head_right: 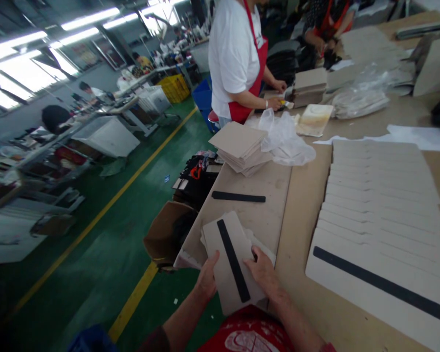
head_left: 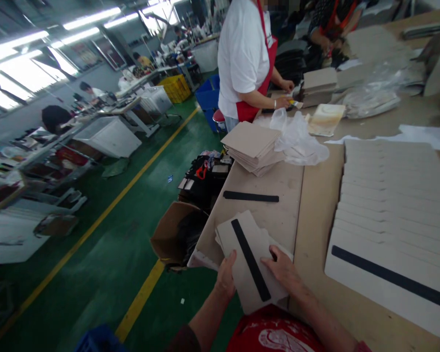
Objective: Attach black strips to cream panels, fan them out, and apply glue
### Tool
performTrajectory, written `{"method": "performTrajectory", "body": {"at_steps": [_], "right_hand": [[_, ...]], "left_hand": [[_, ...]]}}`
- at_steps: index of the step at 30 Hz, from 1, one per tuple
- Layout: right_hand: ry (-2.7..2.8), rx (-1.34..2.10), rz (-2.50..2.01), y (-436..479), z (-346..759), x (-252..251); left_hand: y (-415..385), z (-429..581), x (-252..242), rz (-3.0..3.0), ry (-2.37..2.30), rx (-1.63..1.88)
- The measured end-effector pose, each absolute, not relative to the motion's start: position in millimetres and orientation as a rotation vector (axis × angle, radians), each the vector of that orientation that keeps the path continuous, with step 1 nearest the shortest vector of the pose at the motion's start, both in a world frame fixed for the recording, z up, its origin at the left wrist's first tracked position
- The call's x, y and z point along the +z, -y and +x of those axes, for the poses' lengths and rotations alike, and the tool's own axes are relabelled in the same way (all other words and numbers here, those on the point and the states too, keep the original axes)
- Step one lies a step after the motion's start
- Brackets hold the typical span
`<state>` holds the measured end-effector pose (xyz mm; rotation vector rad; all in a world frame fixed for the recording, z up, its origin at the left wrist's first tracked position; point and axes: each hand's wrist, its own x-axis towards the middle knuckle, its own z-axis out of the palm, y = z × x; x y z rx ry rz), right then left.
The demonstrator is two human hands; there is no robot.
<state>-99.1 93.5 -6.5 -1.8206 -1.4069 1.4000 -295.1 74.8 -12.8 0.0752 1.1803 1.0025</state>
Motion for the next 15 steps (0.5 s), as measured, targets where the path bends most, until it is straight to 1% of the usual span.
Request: {"method": "performTrajectory", "body": {"at_steps": [2, 4, 6, 11, 15], "right_hand": [[1.452, 1.422, -1.781, -93.8, -94.6, 3.9], [1.479, 1.439, -1.763, -95.7, -77.1, 16.5], [1.495, 1.436, -1.755, -96.7, -44.1, 30.8], [1.516, 1.39, -1.833, -74.9, 75.5, 67.6], [1.5, 1.364, -1.96, -47.6, 153.1, 73.9]], "left_hand": [[-79.3, -293.1, -8.8, 0.007, -1.056, 0.964], [-84.5, -291.9, -5.5, -0.023, -1.012, 0.997], [-90.1, -291.7, -5.9, -0.027, -1.104, 1.036], [-99.9, -289.1, -14.4, 0.168, -1.481, 0.865], [-100.5, -285.9, -11.0, 0.174, -1.534, 0.864]]}}
